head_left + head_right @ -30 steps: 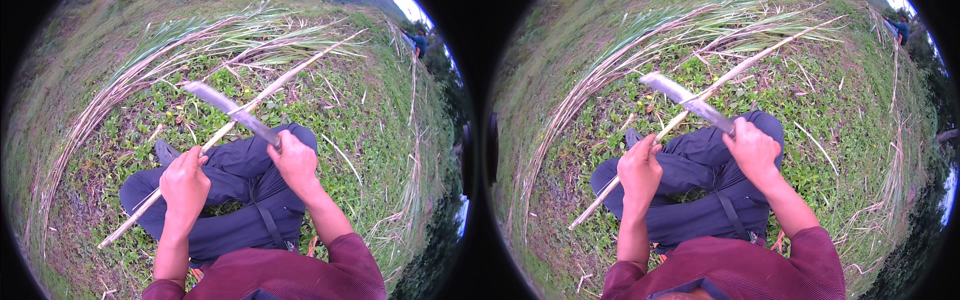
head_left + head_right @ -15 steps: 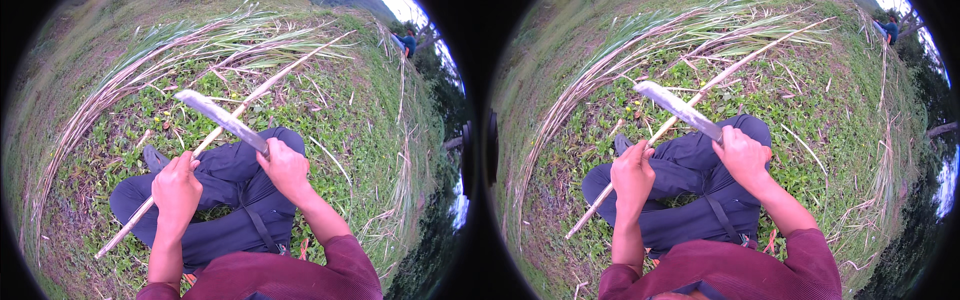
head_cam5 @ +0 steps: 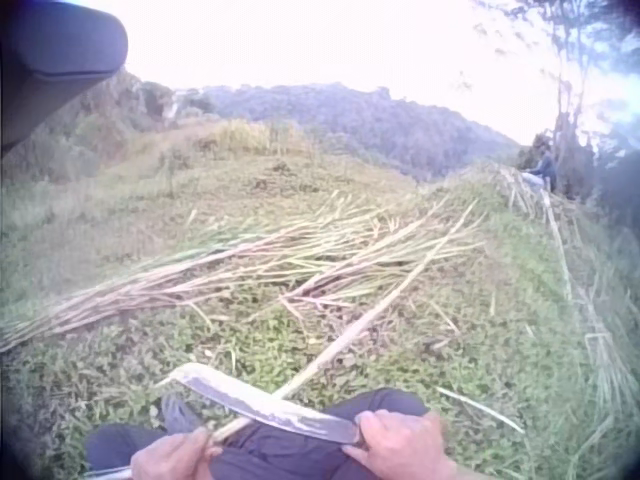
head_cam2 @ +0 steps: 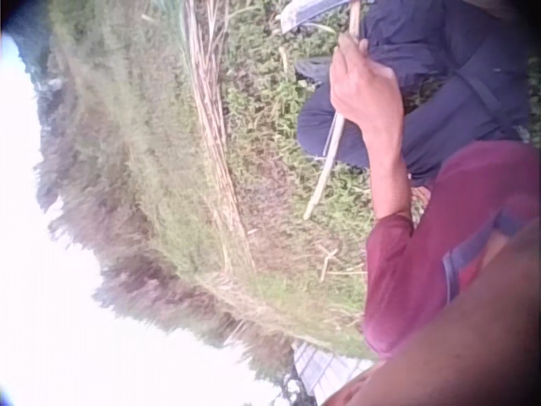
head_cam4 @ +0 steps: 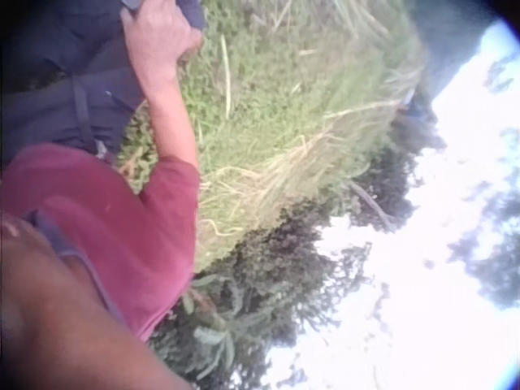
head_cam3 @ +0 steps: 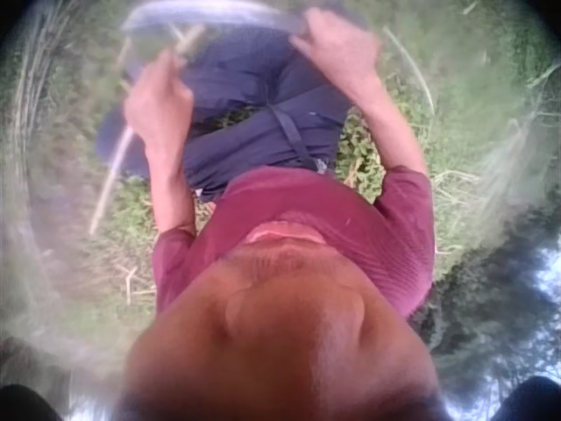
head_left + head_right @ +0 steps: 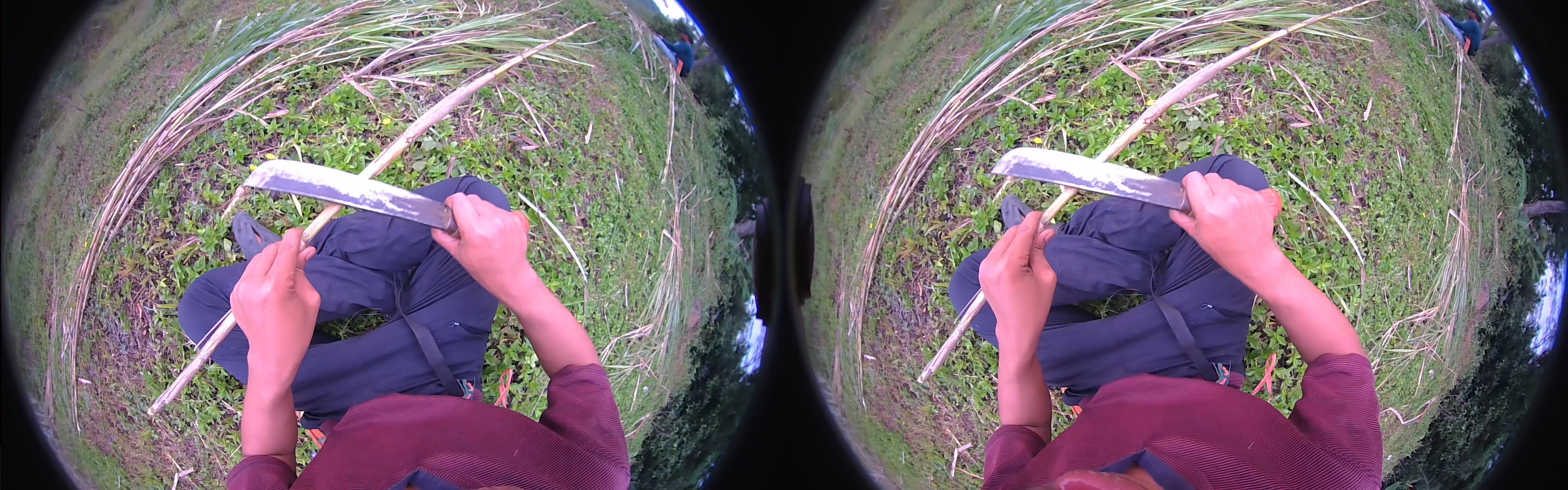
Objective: The person sits on the ground and uses a machete to strip bark and sharpen a long, thin stick. They repeatedly scrape the stick's surface and rotate it to create a pointed tip, discarding the finished stick and picking up a new one to repeat the process.
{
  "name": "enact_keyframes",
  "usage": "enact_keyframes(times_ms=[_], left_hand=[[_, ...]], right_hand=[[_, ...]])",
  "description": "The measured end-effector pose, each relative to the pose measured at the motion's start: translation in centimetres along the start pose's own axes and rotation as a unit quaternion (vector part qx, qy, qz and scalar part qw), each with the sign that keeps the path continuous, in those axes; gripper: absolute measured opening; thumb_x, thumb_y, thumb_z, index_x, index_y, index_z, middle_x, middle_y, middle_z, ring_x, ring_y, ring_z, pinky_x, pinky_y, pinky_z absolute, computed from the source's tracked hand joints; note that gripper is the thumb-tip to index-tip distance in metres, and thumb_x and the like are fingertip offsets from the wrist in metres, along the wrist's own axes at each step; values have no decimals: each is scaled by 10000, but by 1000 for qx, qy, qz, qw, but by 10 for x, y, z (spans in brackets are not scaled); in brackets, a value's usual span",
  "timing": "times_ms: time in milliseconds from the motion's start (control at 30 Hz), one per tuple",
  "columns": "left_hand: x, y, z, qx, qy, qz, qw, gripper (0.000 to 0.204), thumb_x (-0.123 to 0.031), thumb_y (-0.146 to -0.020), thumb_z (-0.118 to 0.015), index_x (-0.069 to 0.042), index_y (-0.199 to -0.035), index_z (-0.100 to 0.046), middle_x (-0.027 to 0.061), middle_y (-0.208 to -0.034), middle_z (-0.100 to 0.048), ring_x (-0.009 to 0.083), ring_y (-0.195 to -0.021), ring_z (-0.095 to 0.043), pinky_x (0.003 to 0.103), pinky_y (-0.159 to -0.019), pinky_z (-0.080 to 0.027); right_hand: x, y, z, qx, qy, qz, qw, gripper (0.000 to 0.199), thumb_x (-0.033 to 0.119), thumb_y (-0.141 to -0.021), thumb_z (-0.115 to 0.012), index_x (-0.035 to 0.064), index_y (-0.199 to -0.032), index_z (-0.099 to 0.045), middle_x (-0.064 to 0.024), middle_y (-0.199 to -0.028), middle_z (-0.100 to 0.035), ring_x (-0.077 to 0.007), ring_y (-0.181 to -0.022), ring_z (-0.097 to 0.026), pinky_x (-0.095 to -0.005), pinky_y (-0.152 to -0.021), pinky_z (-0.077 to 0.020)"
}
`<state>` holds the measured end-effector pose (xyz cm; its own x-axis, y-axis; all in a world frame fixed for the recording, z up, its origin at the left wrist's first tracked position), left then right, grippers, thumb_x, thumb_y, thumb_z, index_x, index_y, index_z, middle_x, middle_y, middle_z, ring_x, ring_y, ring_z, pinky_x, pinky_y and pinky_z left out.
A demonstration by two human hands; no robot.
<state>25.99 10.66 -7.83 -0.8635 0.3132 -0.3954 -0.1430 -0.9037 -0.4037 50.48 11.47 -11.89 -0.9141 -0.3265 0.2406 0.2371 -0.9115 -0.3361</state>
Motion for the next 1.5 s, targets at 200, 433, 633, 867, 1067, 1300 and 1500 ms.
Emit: enact_keyframes(times_ms=[200, 433, 633, 867, 1067, 1300, 1500], left_hand=[[2, 4, 18, 17, -11, 4, 1000, 236, 10, -823, -715, -49, -1050, -688, 84, -725, -611, 289, -624, -612, 405, -547, -454], [1, 3, 23, 46, -3, 25, 999, 214, 66, -858, -685, 64, -1071, -701, 182, -829, -696, 293, -646, -678, 336, -581, -504], [8, 8, 21, 64, 5, 32, 997, 203, 32, -860, -704, 53, -1061, -705, 182, -857, -707, 310, -668, -686, 338, -599, -511], [10, 6, 18, 81, -67, 29, 994, 106, -81, -939, -649, 5, -988, -686, 198, -813, -696, 370, -687, -675, 432, -608, -500], [3, 9, 25, 126, -104, 29, 986, 82, -105, -958, -613, -41, -963, -663, 164, -800, -693, 384, -671, -663, 466, -577, -485], [11, 3, 45, 125, -99, 61, 985, 86, -111, -960, -607, -41, -952, -656, 190, -763, -671, 407, -664, -641, 481, -575, -454], [19, 5, 43, 153, -55, 90, 983, 99, -116, -978, -601, -39, -973, -663, 187, -705, -641, 396, -624, -614, 454, -568, -435]], right_hand=[[-150, -10, 3, 10, 78, -294, 953, 282, 335, -967, -625, 60, -919, -584, -152, -719, -667, -362, -651, -679, -496, -611, -532], [-92, -8, -6, -93, 51, -28, 994, 210, 255, -884, -725, 90, -925, -601, -105, -710, -648, -299, -616, -666, -438, -571, -526], [-229, 5, -11, -30, 95, -337, 936, 327, 376, -973, -602, 55, -926, -564, -178, -751, -673, -387, -711, -689, -524, -659, -538], [-73, 8, -16, -58, 17, -67, 996, 265, 300, -826, -753, 112, -913, -586, -61, -724, -637, -286, -612, -666, -421, -541, -523], [-47, 13, -18, -49, 16, -47, 998, 332, 294, -761, -810, 123, -920, -573, -50, -703, -621, -253, -602, -669, -395, -548, -530], [-189, 8, -10, -18, -2, -335, 942, 312, 340, -952, -619, 39, -896, -559, -189, -711, -655, -391, -704, -680, -513, -655, -531], [-117, 2, -19, -23, 18, -139, 990, 270, 335, -907, -661, 83, -902, -566, -129, -796, -685, -357, -663, -677, -500, -612, -524]])
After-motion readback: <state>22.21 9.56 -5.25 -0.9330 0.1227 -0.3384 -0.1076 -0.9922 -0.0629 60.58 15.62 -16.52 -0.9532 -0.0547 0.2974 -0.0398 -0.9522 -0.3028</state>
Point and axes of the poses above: each hand's wrist, its own y-axis away from the middle knuckle, its own z-axis out of the back of the hand, x = y × z, the point moved 7 cm from there along -y, towards the middle knuckle
